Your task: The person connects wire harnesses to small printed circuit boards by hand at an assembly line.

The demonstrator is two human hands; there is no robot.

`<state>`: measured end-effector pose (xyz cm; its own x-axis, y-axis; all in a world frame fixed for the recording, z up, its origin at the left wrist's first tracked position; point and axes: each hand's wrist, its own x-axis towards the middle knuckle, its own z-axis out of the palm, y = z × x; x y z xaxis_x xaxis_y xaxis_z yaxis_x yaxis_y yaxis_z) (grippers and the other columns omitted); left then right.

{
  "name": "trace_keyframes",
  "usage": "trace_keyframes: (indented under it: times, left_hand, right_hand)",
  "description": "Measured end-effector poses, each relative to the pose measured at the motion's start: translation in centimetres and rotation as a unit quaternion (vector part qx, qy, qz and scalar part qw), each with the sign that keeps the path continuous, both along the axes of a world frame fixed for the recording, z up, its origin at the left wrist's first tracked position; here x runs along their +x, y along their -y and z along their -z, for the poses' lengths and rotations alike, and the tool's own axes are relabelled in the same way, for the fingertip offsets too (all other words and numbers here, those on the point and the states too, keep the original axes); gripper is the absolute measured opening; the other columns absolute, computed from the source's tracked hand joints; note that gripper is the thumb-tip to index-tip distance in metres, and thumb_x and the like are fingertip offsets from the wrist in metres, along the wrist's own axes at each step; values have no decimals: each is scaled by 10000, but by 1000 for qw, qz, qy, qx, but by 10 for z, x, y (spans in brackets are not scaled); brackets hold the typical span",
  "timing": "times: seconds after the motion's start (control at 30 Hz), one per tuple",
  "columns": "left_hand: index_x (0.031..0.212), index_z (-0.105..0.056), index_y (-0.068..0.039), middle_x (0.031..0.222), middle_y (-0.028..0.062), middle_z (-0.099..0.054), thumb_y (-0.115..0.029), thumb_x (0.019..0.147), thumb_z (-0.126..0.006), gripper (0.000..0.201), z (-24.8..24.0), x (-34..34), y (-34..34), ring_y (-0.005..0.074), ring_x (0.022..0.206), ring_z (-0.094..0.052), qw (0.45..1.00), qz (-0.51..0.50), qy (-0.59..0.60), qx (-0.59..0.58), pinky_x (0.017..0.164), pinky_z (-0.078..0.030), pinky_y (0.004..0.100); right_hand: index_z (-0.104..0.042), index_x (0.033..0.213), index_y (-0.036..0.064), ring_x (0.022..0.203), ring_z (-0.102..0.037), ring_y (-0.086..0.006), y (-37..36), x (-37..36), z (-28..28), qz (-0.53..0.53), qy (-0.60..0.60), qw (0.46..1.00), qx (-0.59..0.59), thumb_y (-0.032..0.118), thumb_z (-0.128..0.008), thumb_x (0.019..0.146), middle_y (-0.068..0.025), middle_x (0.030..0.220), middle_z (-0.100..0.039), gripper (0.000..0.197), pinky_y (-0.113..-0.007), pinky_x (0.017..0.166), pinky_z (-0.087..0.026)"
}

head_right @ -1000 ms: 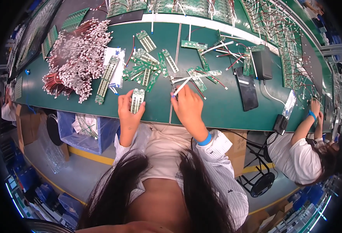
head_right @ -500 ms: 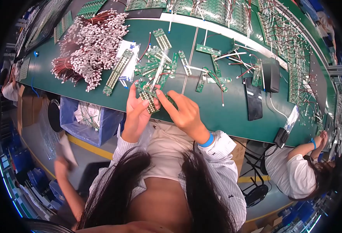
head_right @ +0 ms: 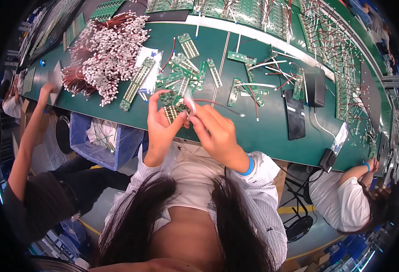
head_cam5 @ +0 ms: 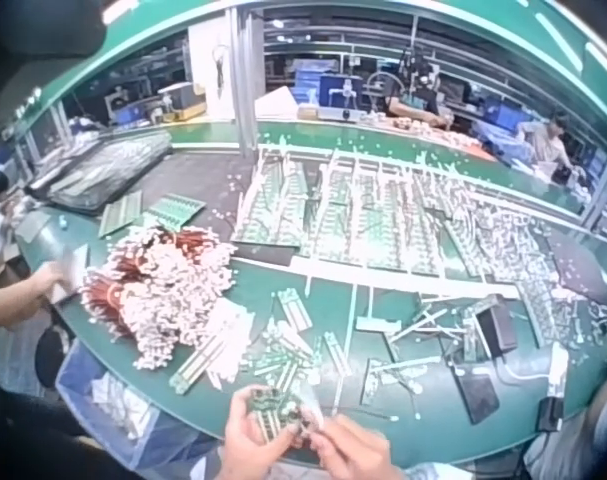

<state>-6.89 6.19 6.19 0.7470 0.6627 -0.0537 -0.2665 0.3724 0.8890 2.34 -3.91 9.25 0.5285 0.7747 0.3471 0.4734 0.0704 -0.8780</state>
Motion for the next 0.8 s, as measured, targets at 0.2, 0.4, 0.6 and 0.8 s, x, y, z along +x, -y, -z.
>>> trace_keyframes:
  times: [0.2,0.4,0.6,0.8]
  left_hand:
    - [1159,-275,-55,838,69,-537,62,739,-592,539,3,2,3,95,640,-544,999,39,-25,24,537,-450,201]
    - [1158,-275,-57,797,60,-535,64,736,-591,540,4,8,4,94,613,-537,999,34,-26,18,512,-440,202]
    - [1162,-275,-56,805,81,-561,60,729,-599,553,8,16,-8,105,581,-547,999,32,-34,-5,490,-450,214]
    - [1155,-291,-48,823,94,-568,58,741,-587,520,11,14,-14,115,604,-557,999,34,-38,-20,498,-459,224]
  right_hand:
    - [-589,966,-7,637,-568,-152,0,16,0,-73,60,991,93,-49,-598,702,-95,769,-568,268,-247,537,-454]
    - [-588,897,-1,762,-553,-227,-5,19,-3,-49,96,994,13,5,-584,720,-101,834,-556,176,-325,704,-443]
    - [-566,962,10,894,-538,-293,-7,26,12,-23,66,994,79,-24,-515,732,-121,937,-565,238,-381,811,-406]
    - [-559,990,3,975,-527,-299,-1,33,6,-99,207,973,36,-94,-473,697,-131,996,-560,320,-426,893,-382]
